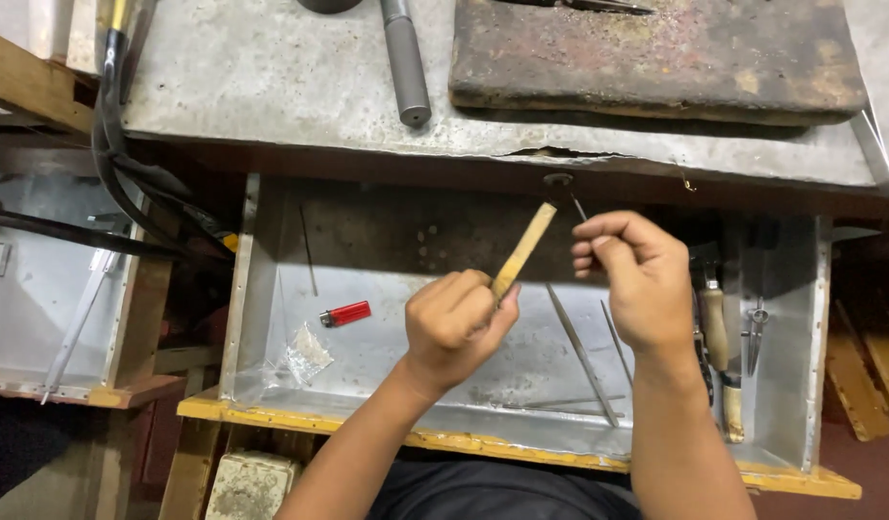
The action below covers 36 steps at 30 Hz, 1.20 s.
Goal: The person is using a metal file to smooth and shape a small metal ring held against a wooden bench pin.
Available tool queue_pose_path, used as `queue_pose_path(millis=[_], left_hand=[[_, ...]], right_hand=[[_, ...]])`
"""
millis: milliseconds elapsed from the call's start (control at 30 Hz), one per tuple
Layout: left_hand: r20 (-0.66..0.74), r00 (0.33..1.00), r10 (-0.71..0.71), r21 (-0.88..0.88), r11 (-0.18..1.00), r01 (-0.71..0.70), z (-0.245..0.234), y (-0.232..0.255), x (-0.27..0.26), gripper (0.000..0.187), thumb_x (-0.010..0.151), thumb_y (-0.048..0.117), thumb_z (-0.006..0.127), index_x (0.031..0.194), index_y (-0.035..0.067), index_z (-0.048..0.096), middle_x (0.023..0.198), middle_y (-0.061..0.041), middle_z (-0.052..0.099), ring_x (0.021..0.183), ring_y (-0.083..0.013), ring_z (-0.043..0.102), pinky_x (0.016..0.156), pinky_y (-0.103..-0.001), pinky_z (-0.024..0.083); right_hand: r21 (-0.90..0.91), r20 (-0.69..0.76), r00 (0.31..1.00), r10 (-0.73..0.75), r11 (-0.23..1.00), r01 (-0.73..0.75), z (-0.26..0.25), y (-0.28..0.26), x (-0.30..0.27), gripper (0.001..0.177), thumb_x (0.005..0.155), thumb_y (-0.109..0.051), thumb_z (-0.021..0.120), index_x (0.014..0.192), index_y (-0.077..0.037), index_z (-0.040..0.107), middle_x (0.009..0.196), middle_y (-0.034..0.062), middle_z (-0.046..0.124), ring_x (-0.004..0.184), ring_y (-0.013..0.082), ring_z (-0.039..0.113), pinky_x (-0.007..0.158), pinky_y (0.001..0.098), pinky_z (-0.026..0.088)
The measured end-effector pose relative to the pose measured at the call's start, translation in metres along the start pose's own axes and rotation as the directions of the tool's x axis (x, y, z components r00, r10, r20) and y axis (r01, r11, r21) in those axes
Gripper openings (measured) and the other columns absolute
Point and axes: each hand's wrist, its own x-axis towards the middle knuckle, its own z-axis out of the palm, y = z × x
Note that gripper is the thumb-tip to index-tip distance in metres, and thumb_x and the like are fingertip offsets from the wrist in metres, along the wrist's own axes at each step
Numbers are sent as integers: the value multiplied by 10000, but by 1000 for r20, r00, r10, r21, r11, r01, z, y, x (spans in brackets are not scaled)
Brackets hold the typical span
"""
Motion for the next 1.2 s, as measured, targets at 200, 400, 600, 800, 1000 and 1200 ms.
queue_pose_path(millis=[200, 400, 600, 800, 1000, 1200], left_hand=[[43, 873, 486, 393, 795, -462, -1, 15, 17, 295, 967, 80, 654, 675, 64, 612, 763, -179, 674, 575, -264, 623, 531, -321, 524], [-103, 987, 119, -86, 988, -128, -14, 35, 35, 524, 931, 341, 744, 651, 43, 416, 880, -198, 693, 771, -375, 681, 679, -418, 595], [553, 655, -514, -550, 365, 751, -18, 16, 27, 402, 924, 148, 748, 761, 62, 391, 1103, -274, 739, 936, -259, 742, 761, -323, 590], [678, 510, -529, -585, 31, 810, -8, 28, 27, 521, 854, 72, 832, 742, 136, 328, 866, -142, 699, 723, -55, 621, 568, -188, 540], [626, 544, -558, -632, 46, 774, -1, 25, 33, 528, 866, 88, 838, 717, 153, 335, 880, -170, 751, 695, -52, 646, 552, -178, 533], [631, 535, -561, -604, 77, 793, 6, 25, 34, 531, 848, 79, 848, 698, 154, 344, 854, -179, 744, 672, -50, 633, 515, -162, 521]], right_hand=[[-70, 29, 977, -211, 975, 212, 20, 3, -11, 179, 895, -58, 793, 994, 79, 733, 684, 237, 692, 588, 219, 717, 551, 351, 644], [74, -64, 998, -11, 997, 16, 8, 1, -6, 145, 962, -52, 689, 987, 88, 711, 635, 217, 642, 538, 207, 670, 543, 343, 617], [304, -9, 997, 77, 950, -70, -2, 28, 3, 156, 978, -86, 653, 981, 61, 703, 625, 124, 597, 536, 138, 626, 520, 347, 599], [253, -66, 996, 56, 967, -38, -3, 39, 2, 166, 1002, -75, 650, 1013, 76, 717, 607, 111, 570, 497, 124, 553, 453, 310, 555], [162, -261, 964, 46, 987, -3, 21, -20, -7, 240, 1056, -118, 548, 1026, 33, 732, 735, 110, 657, 599, 125, 659, 523, 252, 614], [166, -291, 957, 25, 986, 25, 14, -15, -4, 201, 1021, -70, 580, 1049, 64, 727, 728, 136, 637, 599, 134, 635, 512, 251, 611]])
